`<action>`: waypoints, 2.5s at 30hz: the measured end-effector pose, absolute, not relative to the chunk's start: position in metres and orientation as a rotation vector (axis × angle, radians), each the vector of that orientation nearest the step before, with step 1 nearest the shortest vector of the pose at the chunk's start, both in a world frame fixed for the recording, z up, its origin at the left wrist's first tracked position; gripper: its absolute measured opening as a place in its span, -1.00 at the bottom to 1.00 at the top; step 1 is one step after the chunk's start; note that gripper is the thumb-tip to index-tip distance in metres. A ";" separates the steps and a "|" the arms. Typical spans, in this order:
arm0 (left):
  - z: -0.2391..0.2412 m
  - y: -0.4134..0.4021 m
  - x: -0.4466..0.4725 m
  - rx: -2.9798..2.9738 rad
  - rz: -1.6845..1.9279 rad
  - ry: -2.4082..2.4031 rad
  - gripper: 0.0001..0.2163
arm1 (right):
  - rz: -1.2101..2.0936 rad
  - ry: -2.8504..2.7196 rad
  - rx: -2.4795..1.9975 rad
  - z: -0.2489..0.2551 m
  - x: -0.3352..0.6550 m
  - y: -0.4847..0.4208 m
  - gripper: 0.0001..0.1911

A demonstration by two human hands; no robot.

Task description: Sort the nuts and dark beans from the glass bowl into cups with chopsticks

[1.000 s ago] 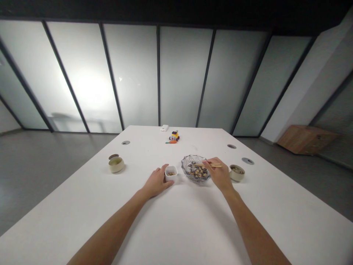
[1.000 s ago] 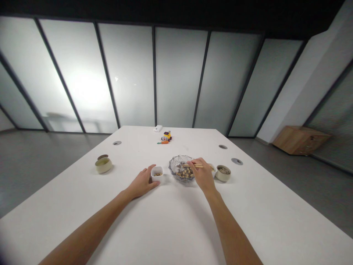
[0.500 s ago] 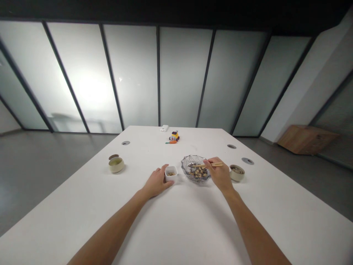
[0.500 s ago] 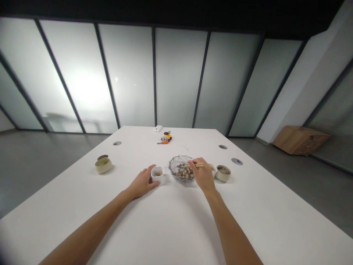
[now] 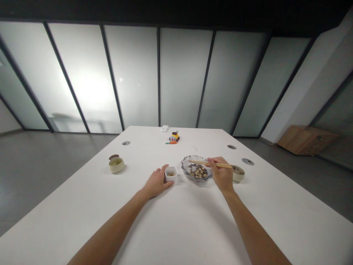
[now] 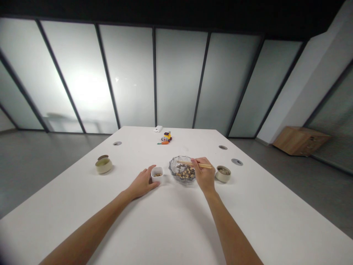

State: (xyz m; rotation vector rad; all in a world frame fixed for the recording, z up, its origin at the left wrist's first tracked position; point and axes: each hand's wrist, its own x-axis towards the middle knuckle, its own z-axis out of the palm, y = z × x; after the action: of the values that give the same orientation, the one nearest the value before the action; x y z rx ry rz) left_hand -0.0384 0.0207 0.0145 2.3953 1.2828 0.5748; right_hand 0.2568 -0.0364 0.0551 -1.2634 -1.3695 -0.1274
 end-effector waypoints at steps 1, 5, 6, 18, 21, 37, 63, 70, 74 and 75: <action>0.015 0.021 -0.038 2.397 0.577 1.284 -0.29 | -0.057 -1.319 -1.245 0.056 0.254 -0.036 -0.54; 0.016 0.019 -0.038 2.396 0.572 1.289 -0.29 | 0.279 -1.131 -1.115 0.058 0.241 -0.035 -0.54; 0.016 0.019 -0.038 2.401 0.568 1.286 -0.29 | 0.335 -1.117 -1.091 0.058 0.237 -0.036 -0.54; 0.015 0.020 -0.038 2.393 0.563 1.290 -0.30 | 0.226 -1.329 -1.153 0.063 0.223 -0.045 -0.54; 0.015 0.019 -0.038 2.392 0.577 1.283 -0.29 | -0.049 -1.315 -1.229 0.067 0.243 -0.046 -0.51; 0.014 0.020 -0.039 2.399 0.583 1.282 -0.30 | -0.372 -1.635 -1.348 0.058 0.274 -0.040 -0.42; 0.012 0.021 -0.039 2.399 0.582 1.283 -0.29 | -0.286 -1.361 -1.135 0.068 0.254 -0.046 -0.57; 0.013 0.021 -0.039 2.399 0.567 1.299 -0.29 | -0.013 -1.255 -1.044 0.067 0.224 -0.050 -0.58; 0.011 0.022 -0.039 2.396 0.574 1.299 -0.28 | 0.077 -1.270 -1.044 0.064 0.213 -0.051 -0.58; 0.011 0.022 -0.039 2.396 0.576 1.298 -0.27 | 0.092 -1.290 -1.039 0.063 0.211 -0.050 -0.58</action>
State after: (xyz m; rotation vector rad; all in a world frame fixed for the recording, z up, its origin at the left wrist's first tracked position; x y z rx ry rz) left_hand -0.0393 0.0223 0.0105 2.3961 1.2980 0.5757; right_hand 0.2111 -0.0504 0.0628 -1.0391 -1.2897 0.0918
